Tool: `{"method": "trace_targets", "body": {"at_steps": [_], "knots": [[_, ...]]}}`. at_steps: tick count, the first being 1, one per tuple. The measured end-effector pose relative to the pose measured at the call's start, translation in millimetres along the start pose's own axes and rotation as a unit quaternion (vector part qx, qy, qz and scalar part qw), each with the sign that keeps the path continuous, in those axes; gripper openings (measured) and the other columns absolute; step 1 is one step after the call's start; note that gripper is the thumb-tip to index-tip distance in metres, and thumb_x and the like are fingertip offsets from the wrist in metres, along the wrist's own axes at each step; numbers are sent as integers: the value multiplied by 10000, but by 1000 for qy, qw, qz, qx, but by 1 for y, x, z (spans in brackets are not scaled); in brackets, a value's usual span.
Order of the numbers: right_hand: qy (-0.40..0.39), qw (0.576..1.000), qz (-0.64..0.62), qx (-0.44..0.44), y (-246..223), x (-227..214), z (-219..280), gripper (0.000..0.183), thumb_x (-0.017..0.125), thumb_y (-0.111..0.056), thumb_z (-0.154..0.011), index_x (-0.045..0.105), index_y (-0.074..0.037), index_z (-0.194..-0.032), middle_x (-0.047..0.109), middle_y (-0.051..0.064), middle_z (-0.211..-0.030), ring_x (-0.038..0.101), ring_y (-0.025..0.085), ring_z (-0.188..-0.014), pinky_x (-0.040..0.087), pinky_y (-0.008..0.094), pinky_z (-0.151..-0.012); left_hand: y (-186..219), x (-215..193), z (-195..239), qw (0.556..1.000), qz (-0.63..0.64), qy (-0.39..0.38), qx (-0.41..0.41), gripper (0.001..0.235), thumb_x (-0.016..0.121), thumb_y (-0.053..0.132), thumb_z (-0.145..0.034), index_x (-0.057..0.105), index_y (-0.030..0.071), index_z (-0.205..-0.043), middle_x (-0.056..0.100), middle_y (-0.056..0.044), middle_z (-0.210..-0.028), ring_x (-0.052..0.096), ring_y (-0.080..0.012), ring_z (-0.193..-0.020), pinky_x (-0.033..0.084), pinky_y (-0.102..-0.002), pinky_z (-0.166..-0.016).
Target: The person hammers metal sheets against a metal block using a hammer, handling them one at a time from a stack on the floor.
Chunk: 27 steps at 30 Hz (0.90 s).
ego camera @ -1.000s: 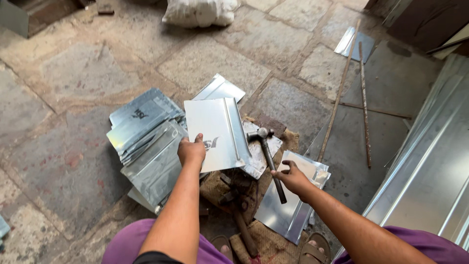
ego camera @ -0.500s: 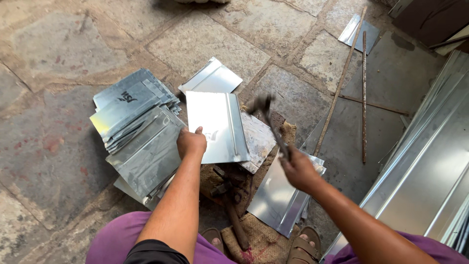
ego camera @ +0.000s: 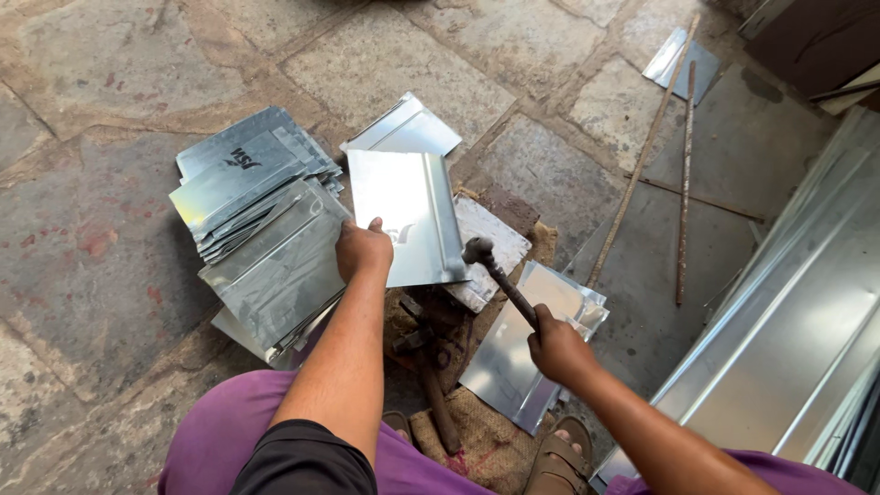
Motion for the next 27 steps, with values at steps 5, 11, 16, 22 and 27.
{"method": "trace_targets", "body": {"at_steps": [5, 11, 16, 22, 27], "knots": [[26, 995, -73, 69, -22, -55, 9, 272, 564, -184, -963, 521, -94, -1216, 668, 171, -693, 669, 331, -577, 531, 464, -539, -4, 2, -1, 1000, 1, 3, 7, 446, 614, 376, -1001, 564, 68, -1319, 695, -163, -1250, 707, -335, -1116, 575, -453, -925], [392, 858, -178, -281, -35, -107, 43, 79, 543, -84, -1049, 508, -55, -984, 574, 110, -643, 596, 186, -558, 477, 311, -496, -9, 4, -6, 1000, -7, 5, 10, 458, 619, 391, -1004, 570, 63, -1320, 683, -172, -1275, 681, -343, -1151, 558, -458, -944], [105, 990, -66, -64, -12, -21, 17, 224, 561, -114, -978, 500, -66, -1187, 669, 183, -783, 659, 289, -687, 513, 417, -601, -11, 6, -6, 1000, 0, 3, 9, 471, 617, 387, -1001, 559, 60, -1335, 680, -175, -1282, 688, -342, -1150, 563, -447, -945], [101, 987, -109, 64, -9, -45, 12, 213, 584, -156, -942, 581, -51, -1127, 712, 185, -787, 697, 297, -653, 538, 450, -591, -10, 12, -11, 999, -6, 13, 47, 486, 642, 390, -983, 568, 66, -1339, 671, -187, -1291, 659, -359, -1176, 545, -456, -962], [342, 897, -208, -188, -58, -155, 43, 112, 589, -79, -1057, 489, -33, -1077, 605, 100, -742, 605, 176, -588, 515, 353, -542, -13, 18, -14, 999, -28, -14, 41, 540, 618, 438, -981, 524, 76, -1372, 640, -178, -1319, 656, -353, -1172, 556, -468, -928]]}}
Point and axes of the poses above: each hand's wrist, its own z-axis away from the middle knuckle, its own x-axis out of the palm, y = z × x, the point moved 5 cm from there along -z, towards the middle knuckle
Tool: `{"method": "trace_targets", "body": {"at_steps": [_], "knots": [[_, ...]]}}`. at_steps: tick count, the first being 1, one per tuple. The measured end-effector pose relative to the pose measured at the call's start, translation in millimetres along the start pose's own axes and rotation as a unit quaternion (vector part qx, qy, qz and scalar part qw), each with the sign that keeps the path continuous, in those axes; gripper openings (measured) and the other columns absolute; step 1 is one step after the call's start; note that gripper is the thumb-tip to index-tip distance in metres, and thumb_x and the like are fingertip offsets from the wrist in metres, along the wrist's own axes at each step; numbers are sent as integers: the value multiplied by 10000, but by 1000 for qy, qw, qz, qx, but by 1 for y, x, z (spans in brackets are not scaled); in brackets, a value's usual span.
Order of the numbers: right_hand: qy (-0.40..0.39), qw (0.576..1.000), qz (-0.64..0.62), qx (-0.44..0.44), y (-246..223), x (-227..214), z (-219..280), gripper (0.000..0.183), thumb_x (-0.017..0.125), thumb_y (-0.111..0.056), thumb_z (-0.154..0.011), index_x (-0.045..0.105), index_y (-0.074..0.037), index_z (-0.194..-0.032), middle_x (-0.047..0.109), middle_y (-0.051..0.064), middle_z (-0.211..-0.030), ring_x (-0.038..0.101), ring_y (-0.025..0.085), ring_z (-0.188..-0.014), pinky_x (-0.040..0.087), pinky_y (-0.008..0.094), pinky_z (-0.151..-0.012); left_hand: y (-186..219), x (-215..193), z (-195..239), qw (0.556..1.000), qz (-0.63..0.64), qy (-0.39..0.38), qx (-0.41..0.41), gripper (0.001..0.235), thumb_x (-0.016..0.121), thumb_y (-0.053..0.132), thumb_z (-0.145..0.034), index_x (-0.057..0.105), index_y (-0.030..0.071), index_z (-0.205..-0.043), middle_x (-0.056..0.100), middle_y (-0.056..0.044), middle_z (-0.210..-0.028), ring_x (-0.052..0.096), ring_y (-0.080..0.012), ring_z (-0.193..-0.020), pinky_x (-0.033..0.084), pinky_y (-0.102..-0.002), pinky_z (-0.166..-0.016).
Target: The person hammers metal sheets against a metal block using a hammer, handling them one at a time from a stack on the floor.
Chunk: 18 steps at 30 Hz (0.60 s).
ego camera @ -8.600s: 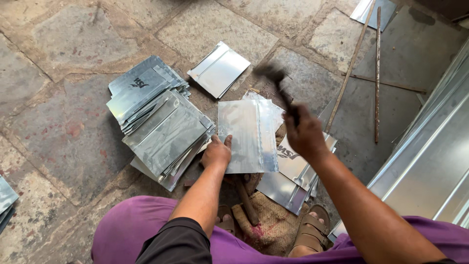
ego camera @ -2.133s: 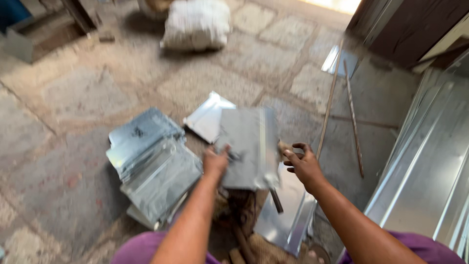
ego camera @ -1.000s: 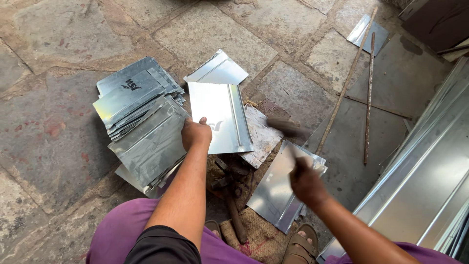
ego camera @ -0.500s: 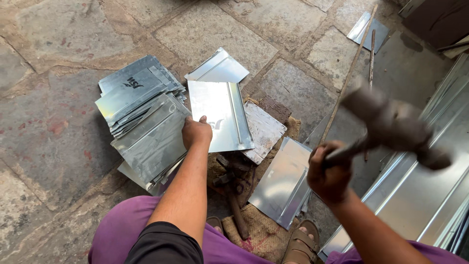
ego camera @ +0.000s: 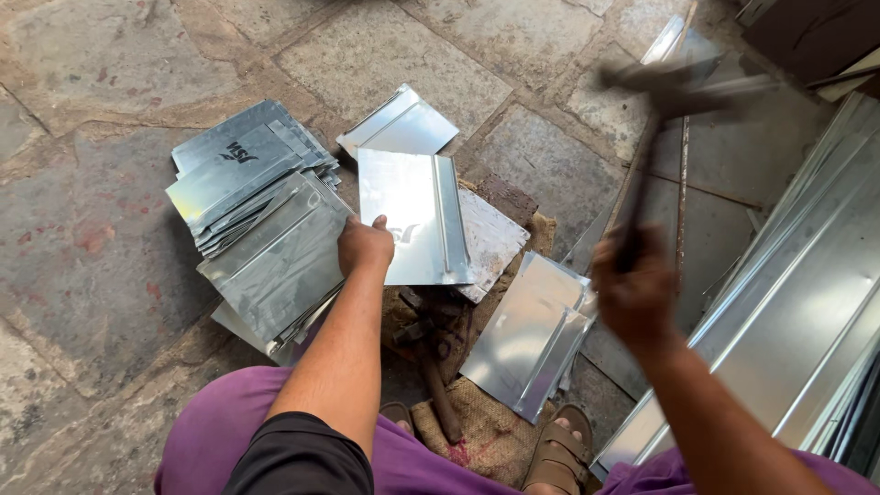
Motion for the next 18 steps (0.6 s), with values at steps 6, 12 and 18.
{"method": "trace_targets", "body": {"at_steps": [6, 12, 18], "knots": [[104, 953, -230, -168, -24, -40, -4, 204, 553, -102, -1085, 446, -100, -1259, 584, 83, -829, 610, 159, -642, 549, 312, -605, 8, 4, 5, 999, -40, -22, 20, 539, 612, 459, -992, 544, 57, -1344, 664, -193, -1287, 675, -361, -1156, 571, -468, -919], [-241, 952, 138, 126, 105, 104, 66, 420, 535, -170, -1025, 492, -121, -1439, 711, 244, -967, 673, 331, -786, 543, 419, -713, 9, 4, 10, 999, -27, -24, 24, 530, 613, 456, -978, 554, 90, -1356, 675, -178, -1278, 676, -356, -1159, 568, -467, -924], [-183, 955, 96, 212, 97, 79, 44, 373, 641, -155, -929, 568, -42, -1277, 716, 201, -1017, 702, 308, -851, 573, 436, -707, 8, 11, 15, 998, -49, -26, 41, 523, 620, 476, -975, 577, 107, -1342, 678, -169, -1288, 656, -362, -1185, 552, -473, -948]]}}
Point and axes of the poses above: each hand's wrist, its own z-axis away from the middle knuckle, its own x-axis out of the palm, y = z × x, the point moved 5 cm from there along -z, towards the middle knuckle
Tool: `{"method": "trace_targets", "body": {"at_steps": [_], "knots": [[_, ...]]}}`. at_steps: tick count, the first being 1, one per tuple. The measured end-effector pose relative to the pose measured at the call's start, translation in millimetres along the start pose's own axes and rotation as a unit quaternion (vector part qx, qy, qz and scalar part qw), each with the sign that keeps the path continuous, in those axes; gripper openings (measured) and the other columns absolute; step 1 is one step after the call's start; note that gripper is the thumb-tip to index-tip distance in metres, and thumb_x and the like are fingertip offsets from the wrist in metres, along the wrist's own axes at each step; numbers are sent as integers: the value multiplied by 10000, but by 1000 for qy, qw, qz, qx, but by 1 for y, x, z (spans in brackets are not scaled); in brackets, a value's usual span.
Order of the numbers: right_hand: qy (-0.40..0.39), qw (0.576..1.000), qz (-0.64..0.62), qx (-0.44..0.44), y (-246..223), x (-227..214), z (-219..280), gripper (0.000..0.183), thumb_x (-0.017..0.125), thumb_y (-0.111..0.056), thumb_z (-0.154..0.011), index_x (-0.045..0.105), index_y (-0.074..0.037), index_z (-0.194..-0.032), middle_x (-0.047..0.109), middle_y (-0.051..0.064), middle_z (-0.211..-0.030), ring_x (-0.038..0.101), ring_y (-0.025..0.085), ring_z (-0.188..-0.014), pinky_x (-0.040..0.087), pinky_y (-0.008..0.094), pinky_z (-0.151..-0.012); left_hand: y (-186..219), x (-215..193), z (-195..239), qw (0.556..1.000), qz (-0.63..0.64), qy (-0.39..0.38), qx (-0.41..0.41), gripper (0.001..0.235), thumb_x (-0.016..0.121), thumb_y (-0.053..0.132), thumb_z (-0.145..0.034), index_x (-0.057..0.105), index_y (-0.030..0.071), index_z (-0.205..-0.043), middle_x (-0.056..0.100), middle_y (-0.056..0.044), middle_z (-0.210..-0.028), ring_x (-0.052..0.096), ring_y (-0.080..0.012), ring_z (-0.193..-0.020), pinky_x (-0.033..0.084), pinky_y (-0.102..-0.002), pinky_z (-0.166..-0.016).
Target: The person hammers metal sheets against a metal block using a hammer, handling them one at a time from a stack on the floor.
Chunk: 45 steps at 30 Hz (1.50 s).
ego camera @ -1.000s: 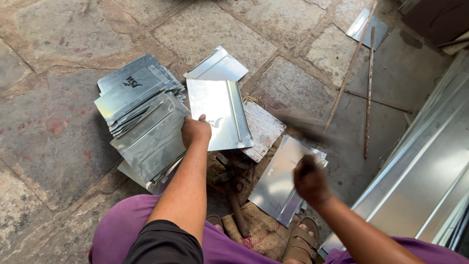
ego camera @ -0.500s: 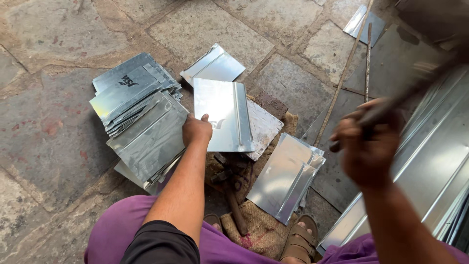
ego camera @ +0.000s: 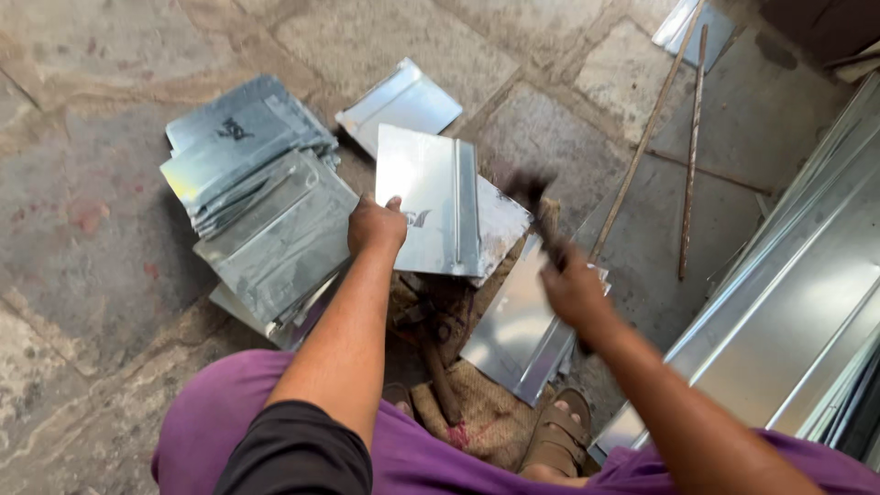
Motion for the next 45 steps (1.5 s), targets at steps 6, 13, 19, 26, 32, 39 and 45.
{"method": "trace_targets", "body": {"at_steps": [6, 13, 19, 26, 32, 39, 45], "knots": [[144, 875, -361, -289, -63, -112, 15, 413, 443, -481, -1127, 505, -78, -1193, 573, 66, -933, 535, 52, -607, 425, 209, -519, -2, 4, -7, 1000, -16, -12, 5, 540, 567, 496, -1001, 546, 81, -1346, 680, -176, -1261, 676, -353, -1148, 576, -475, -905], [10, 987, -45, -154, -28, 8, 12, 373, 418, -445, -1134, 559, -99, -1128, 647, 105, -865, 575, 149, -637, 464, 285, -540, -1, 1, -4, 999, -29, -17, 7, 535, 541, 505, -1008, 546, 86, -1341, 681, -173, -1243, 683, -355, -1137, 582, -482, -892], [-39, 999, 17, 34, -24, -9, 1, 355, 434, -335, -1114, 669, -70, -1106, 701, 141, -938, 615, 236, -747, 524, 399, -610, 4, 1, 1, 999, -49, -20, 11, 530, 524, 528, -1005, 553, 107, -1327, 676, -174, -1252, 674, -368, -1144, 572, -498, -898], [160, 834, -375, -373, -65, -123, 27, 417, 439, -535, -1108, 512, -124, -1124, 591, 40, -802, 507, 97, -526, 451, 272, -495, -2, 4, -4, 996, -80, -25, 19, 543, 509, 542, -1011, 545, 95, -1318, 687, -170, -1236, 679, -361, -1143, 567, -494, -913], [38, 937, -192, -290, -35, -1, 17, 243, 435, -262, -1106, 587, -71, -1101, 616, 91, -868, 566, 194, -678, 478, 303, -585, -1, 2, 0, 995, -92, -33, 21, 548, 485, 551, -1024, 550, 89, -1311, 706, -171, -1210, 704, -348, -1120, 590, -480, -891], [50, 994, -64, -67, -33, -22, -2, 418, 438, -389, -1068, 640, -59, -911, 650, 86, -727, 609, 181, -630, 511, 348, -567, 3, 2, 1, 994, -100, -19, 45, 574, 503, 578, -1001, 535, 97, -1312, 701, -174, -1208, 695, -366, -1102, 578, -496, -871], [177, 839, -368, -359, -82, -123, 21, 449, 460, -504, -1167, 482, -56, -1174, 586, 81, -944, 541, 155, -618, 477, 279, -579, -3, 4, -2, 993, -107, -28, 48, 569, 489, 575, -1008, 504, 105, -1328, 703, -168, -1191, 699, -367, -1092, 580, -495, -865]]}}
Point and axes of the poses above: each hand's wrist, its own z-axis away from the middle knuckle, its own x-axis out of the palm, y = z × x, the point moved 5 cm from there along -z, towards the middle knuckle
